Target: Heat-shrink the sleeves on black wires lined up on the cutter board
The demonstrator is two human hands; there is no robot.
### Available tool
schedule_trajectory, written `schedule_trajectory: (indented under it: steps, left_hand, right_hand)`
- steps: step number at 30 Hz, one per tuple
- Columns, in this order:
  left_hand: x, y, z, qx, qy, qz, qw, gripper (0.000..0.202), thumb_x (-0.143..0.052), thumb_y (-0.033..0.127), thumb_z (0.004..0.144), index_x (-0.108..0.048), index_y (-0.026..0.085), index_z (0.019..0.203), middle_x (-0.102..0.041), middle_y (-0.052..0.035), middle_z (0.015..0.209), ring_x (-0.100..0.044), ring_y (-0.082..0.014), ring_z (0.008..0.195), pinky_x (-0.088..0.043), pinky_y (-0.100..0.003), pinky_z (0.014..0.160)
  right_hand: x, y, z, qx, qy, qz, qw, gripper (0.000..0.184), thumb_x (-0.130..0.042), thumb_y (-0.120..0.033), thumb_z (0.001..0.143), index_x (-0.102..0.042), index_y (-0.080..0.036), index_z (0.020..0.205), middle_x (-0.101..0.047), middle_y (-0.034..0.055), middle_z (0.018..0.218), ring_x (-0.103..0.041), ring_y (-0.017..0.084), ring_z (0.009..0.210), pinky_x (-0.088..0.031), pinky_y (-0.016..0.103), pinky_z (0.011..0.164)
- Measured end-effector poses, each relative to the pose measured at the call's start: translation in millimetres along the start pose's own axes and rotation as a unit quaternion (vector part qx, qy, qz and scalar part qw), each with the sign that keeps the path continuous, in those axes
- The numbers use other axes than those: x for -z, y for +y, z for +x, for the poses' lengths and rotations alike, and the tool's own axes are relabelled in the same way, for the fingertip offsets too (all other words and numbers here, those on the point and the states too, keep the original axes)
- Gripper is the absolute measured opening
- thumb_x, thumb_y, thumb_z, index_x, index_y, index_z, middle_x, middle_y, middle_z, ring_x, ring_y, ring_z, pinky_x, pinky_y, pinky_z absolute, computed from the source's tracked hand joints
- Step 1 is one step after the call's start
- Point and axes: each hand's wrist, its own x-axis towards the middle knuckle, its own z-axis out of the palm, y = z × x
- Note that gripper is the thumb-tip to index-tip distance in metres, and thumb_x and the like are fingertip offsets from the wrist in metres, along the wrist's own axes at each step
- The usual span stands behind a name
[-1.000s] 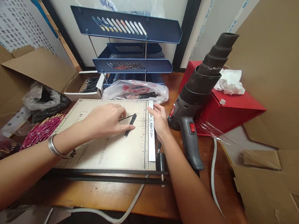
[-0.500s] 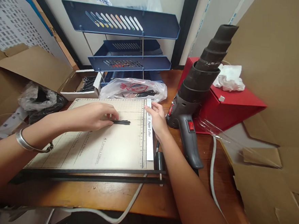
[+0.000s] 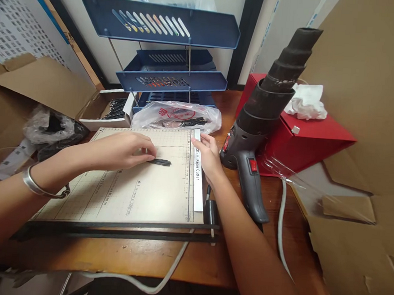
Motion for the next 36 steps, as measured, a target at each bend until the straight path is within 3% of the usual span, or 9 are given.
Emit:
schedule_trajectory:
  steps: [5,16,18,20,22,24,26,31,36]
  left_hand:
    - [0.8,-2,7,0.006,0.002,-0.013,1.0,0.022,-0.063,0.023,0.095,-0.085,0.022,0.098,-0.084,-0.0047,0.097,-0.072,-0.0208,0.081,-0.048,-0.031,0.078]
    - [4.8,-8,9,-0.007,-0.013,-0.039,0.999,0.021,-0.062,0.024,0.095,-0.082,0.021,0.091,-0.081,-0.0043,0.088,-0.069,-0.0189,0.074,-0.045,-0.029,0.069]
    - [2.2,-8,7,-0.014,0.033,-0.075,0.997,0.021,-0.061,0.028,0.098,-0.08,0.02,0.094,-0.082,-0.0059,0.094,-0.071,-0.02,0.081,-0.049,-0.029,0.074]
    - [-3.5,-7,2,-0.033,0.115,-0.13,0.984,0.024,-0.06,0.035,0.101,-0.077,0.019,0.096,-0.081,-0.007,0.098,-0.072,-0.0206,0.088,-0.053,-0.03,0.079]
    - [-10.9,-4,-3,-0.062,0.209,-0.18,0.959,0.026,-0.061,0.039,0.103,-0.074,0.018,0.096,-0.08,-0.0072,0.099,-0.072,-0.0203,0.091,-0.055,-0.03,0.08]
    - [-17.9,1,-8,-0.096,0.283,-0.206,0.932,0.022,-0.064,0.037,0.103,-0.074,0.018,0.096,-0.079,-0.0068,0.098,-0.071,-0.0194,0.092,-0.055,-0.029,0.081]
    - [-23.1,6,-11,-0.131,0.331,-0.212,0.91,0.018,-0.065,0.032,0.104,-0.073,0.019,0.095,-0.079,-0.0062,0.096,-0.071,-0.0183,0.09,-0.057,-0.029,0.083]
    - [-30.6,11,-13,-0.196,0.372,-0.195,0.886,0.016,-0.066,0.027,0.107,-0.072,0.021,0.094,-0.08,-0.0062,0.092,-0.073,-0.018,0.087,-0.059,-0.031,0.084]
    - [-37.5,9,-11,-0.198,0.373,-0.184,0.888,0.018,-0.064,0.031,0.109,-0.075,0.021,0.099,-0.083,-0.0079,0.095,-0.076,-0.0195,0.09,-0.061,-0.034,0.086]
  right_hand:
    - [0,-1,0,-0.01,0.008,0.011,1.0,0.048,-0.088,-0.039,0.07,-0.064,-0.027,0.11,-0.079,0.0032,0.122,-0.071,0.031,0.134,-0.053,0.05,0.121]
    - [2,0,1,0.011,0.018,-0.035,0.999,0.048,-0.086,-0.044,0.073,-0.063,-0.028,0.111,-0.076,0.0072,0.126,-0.069,0.032,0.133,-0.053,0.054,0.12]
    - [0,-6,-6,0.081,0.051,-0.105,0.99,0.045,-0.086,-0.043,0.075,-0.065,-0.027,0.112,-0.073,0.0093,0.132,-0.066,0.033,0.137,-0.047,0.056,0.126]
    - [-3,-18,-20,0.212,0.06,-0.205,0.954,0.04,-0.085,-0.038,0.079,-0.069,-0.027,0.114,-0.072,0.01,0.137,-0.063,0.032,0.138,-0.043,0.055,0.129]
    - [-8,-32,-37,0.29,-0.01,-0.262,0.92,0.028,-0.083,-0.031,0.081,-0.074,-0.027,0.108,-0.076,0.0089,0.127,-0.069,0.03,0.126,-0.05,0.053,0.12]
    - [-16,-44,-53,0.276,-0.139,-0.265,0.913,0.022,-0.084,-0.031,0.084,-0.077,-0.027,0.104,-0.081,0.0055,0.112,-0.076,0.027,0.107,-0.06,0.048,0.104]
    - [-23,-52,-64,0.281,-0.18,-0.257,0.907,0.018,-0.086,-0.031,0.084,-0.079,-0.027,0.1,-0.083,0.0029,0.102,-0.077,0.023,0.093,-0.063,0.043,0.092]
    - [-31,-56,-73,0.342,-0.163,-0.251,0.891,0.003,-0.084,-0.028,0.09,-0.083,-0.027,0.088,-0.084,0.0019,0.088,-0.077,0.02,0.081,-0.063,0.035,0.077]
    - [-29,-56,-72,0.397,-0.163,-0.281,0.858,0.007,-0.081,-0.024,0.093,-0.084,-0.029,0.088,-0.086,0.0022,0.089,-0.079,0.022,0.083,-0.064,0.038,0.081]
